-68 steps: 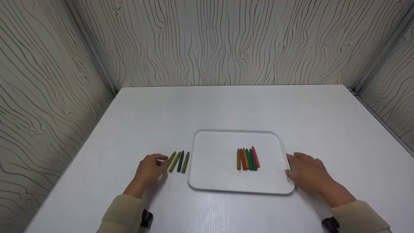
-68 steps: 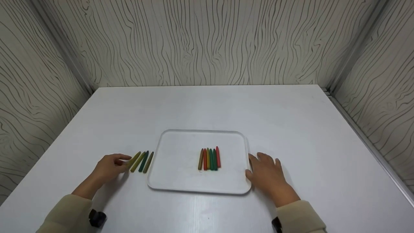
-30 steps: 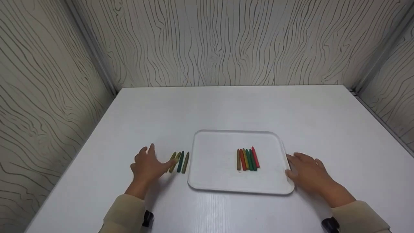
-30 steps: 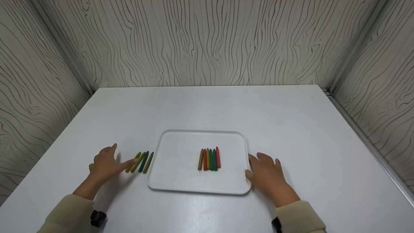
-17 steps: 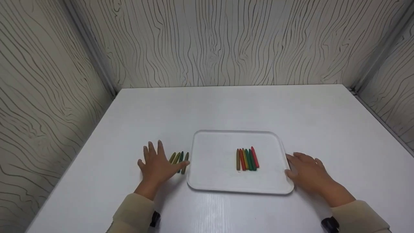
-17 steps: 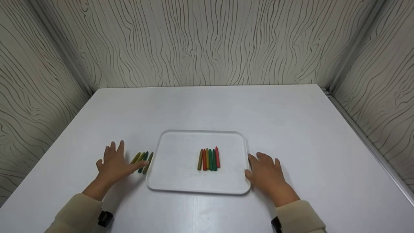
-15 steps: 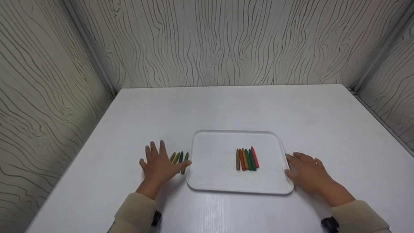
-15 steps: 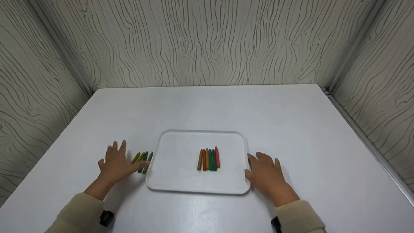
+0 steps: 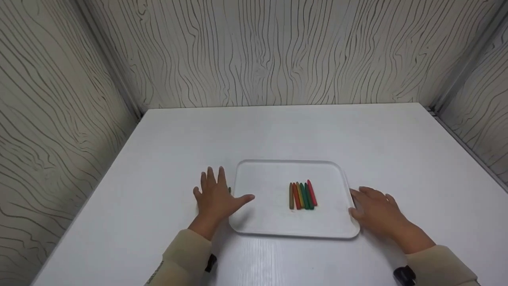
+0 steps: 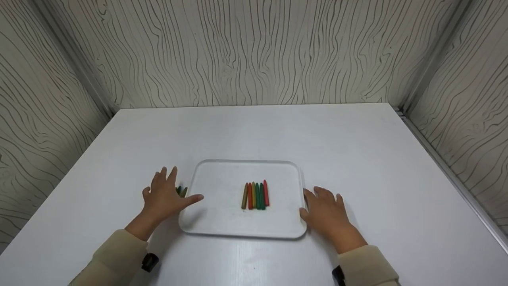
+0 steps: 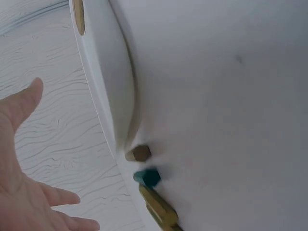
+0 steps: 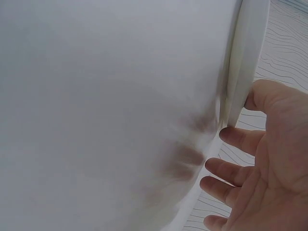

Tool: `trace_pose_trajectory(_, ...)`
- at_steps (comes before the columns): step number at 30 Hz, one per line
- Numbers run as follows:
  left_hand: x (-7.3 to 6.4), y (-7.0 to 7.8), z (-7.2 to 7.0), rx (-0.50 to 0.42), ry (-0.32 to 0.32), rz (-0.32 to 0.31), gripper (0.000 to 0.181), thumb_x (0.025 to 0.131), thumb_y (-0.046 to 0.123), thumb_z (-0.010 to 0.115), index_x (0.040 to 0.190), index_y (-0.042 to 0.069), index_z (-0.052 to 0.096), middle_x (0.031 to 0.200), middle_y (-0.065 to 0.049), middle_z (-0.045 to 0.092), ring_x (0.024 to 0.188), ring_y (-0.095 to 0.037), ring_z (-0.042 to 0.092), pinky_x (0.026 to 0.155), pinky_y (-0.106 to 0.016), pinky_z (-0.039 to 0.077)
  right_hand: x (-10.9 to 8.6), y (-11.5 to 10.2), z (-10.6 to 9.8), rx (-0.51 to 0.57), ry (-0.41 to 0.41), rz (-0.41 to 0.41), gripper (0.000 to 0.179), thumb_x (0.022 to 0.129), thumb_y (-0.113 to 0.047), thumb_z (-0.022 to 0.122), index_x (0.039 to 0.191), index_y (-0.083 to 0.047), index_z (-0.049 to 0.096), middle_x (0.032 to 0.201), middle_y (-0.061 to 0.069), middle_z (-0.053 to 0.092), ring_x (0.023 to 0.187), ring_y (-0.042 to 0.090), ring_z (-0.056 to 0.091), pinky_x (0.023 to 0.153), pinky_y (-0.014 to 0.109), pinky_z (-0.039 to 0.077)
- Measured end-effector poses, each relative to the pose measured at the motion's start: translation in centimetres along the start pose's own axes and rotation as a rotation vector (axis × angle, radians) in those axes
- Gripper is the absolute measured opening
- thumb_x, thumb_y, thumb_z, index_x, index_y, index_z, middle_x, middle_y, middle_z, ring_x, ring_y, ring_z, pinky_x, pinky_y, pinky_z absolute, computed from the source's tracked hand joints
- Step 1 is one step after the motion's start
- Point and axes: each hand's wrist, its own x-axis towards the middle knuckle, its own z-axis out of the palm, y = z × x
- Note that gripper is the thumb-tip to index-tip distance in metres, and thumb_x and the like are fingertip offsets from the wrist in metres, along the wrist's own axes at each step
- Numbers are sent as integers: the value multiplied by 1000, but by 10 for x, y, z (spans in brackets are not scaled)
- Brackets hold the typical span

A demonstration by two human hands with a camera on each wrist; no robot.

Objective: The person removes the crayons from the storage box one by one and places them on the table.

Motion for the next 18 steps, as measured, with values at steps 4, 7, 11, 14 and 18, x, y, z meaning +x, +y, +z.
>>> trace_pose_trajectory(4,1,10,5,1,-2,7,112,69,67,70,149,2,27,153,-25,17,141,-40,10,104,-63,14,1,0,0,3,1,4,55,92,-29,58,137,0,47,136,29,42,127,47,33,97,66,16)
trace_pose_trajectory(7,2,18,9,12,13,19,110,69,67,70,148,2,29,152,-24,21,140,-40,13,104,-62,16,1,0,0,4,0,7,55,92,-29,57,138,0,46,136,29,42,128,47,32,97,66,16)
trace_pose_trajectory(11,2,28,14,19,22,37,108,68,65,72,147,2,32,151,-24,24,139,-40,17,104,-62,18,1,0,-1,4,-5,9,55,92,-29,57,137,-1,47,137,28,42,128,46,32,97,66,15)
trace_pose_trajectory(14,3,36,18,24,20,47,107,69,64,72,147,2,33,150,-24,25,139,-40,18,104,-62,19,1,0,-1,3,-8,9,54,92,-29,56,137,0,47,137,28,42,127,47,32,97,66,15)
trace_pose_trajectory(18,3,45,25,19,24,71,104,69,62,73,146,3,35,149,-23,27,138,-39,21,104,-61,19,0,-1,0,4,-2,7,54,92,-29,57,136,0,47,136,29,42,126,47,33,97,66,16)
